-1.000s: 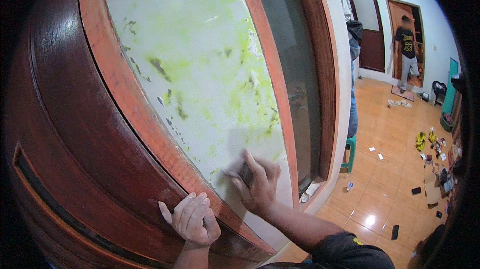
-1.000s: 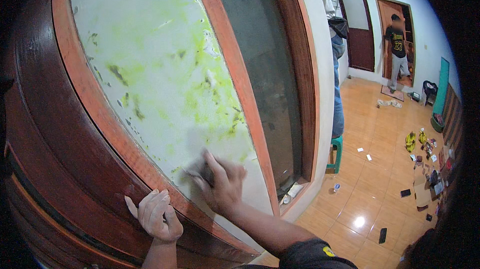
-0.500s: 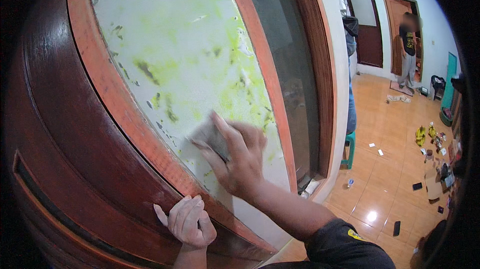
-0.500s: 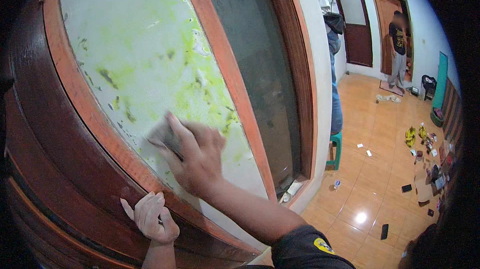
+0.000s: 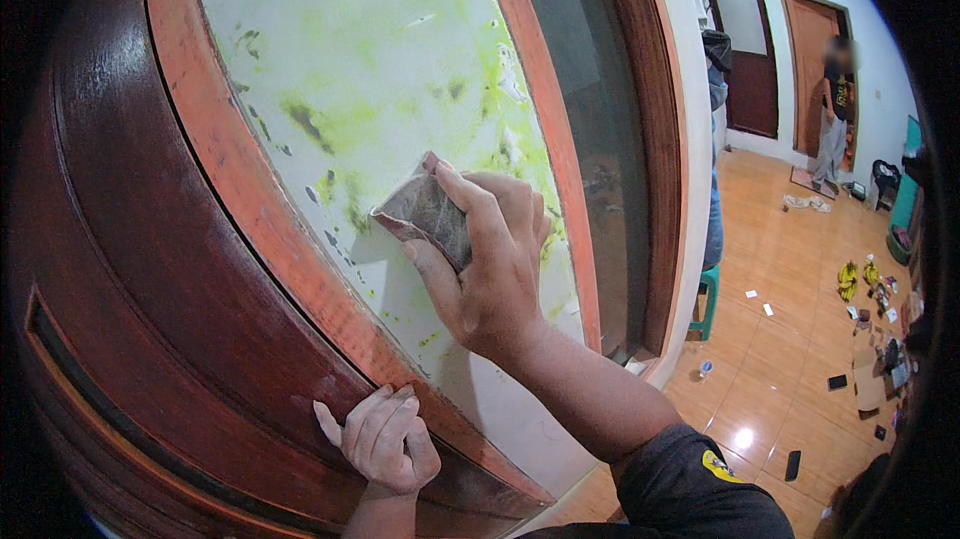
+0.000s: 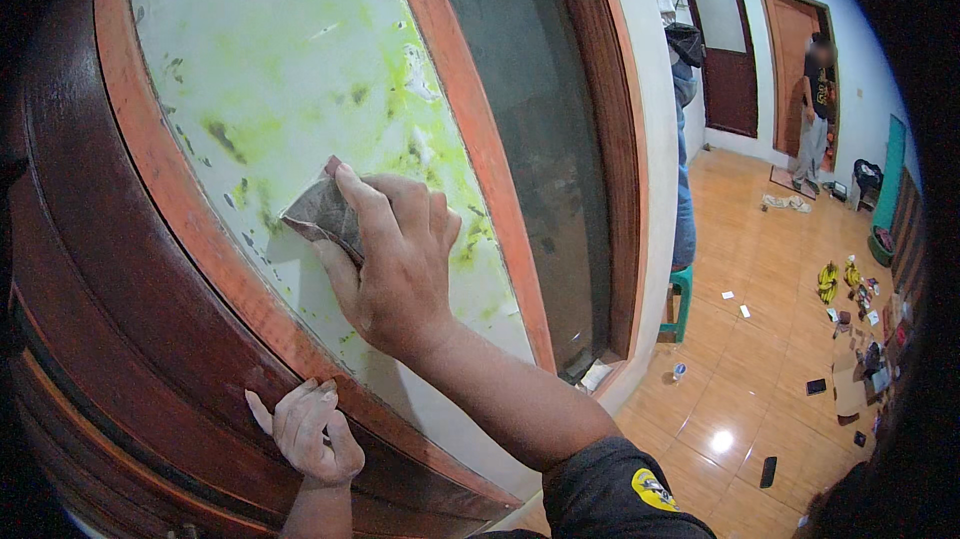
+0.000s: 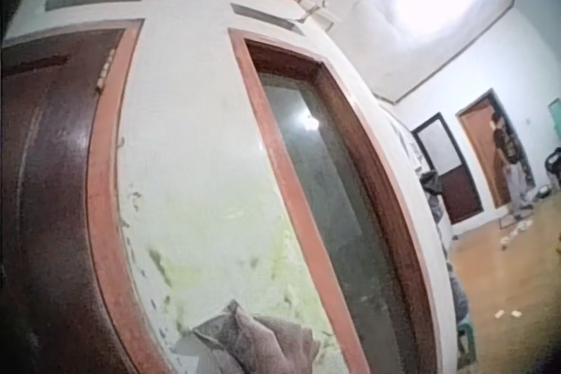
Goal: The person sands a wooden door with a sanding block, focusing on the edges and surface. The person holds the door with one hand and sands with the other, moving the block in circular and back-and-forth motions.
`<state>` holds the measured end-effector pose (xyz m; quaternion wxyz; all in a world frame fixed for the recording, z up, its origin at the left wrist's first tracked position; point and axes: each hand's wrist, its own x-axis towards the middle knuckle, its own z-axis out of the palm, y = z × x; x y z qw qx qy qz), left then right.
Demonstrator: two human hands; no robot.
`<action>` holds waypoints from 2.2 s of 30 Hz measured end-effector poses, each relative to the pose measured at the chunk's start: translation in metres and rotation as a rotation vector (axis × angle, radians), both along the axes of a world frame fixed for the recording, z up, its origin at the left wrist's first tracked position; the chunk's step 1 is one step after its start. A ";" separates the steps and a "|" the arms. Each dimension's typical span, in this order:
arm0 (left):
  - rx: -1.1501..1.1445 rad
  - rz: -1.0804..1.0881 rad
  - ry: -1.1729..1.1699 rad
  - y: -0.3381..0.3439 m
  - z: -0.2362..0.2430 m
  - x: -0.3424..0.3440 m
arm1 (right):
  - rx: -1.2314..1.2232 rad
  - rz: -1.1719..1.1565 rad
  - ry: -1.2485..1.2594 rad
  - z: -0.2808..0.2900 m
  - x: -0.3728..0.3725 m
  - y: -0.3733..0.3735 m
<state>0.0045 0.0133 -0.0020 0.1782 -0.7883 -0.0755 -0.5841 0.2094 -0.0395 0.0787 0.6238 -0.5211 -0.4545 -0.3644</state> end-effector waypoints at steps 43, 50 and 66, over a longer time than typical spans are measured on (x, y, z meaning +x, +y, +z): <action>-0.028 0.018 0.034 -0.005 -0.006 -0.001 | -0.023 -0.012 -0.009 -0.151 -0.027 -0.030; 0.000 0.024 0.022 -0.004 -0.007 0.001 | -0.131 -0.001 -0.031 -0.063 -0.010 -0.005; -0.006 0.042 0.027 -0.006 -0.008 0.001 | -0.136 0.021 -0.056 -0.123 -0.037 -0.014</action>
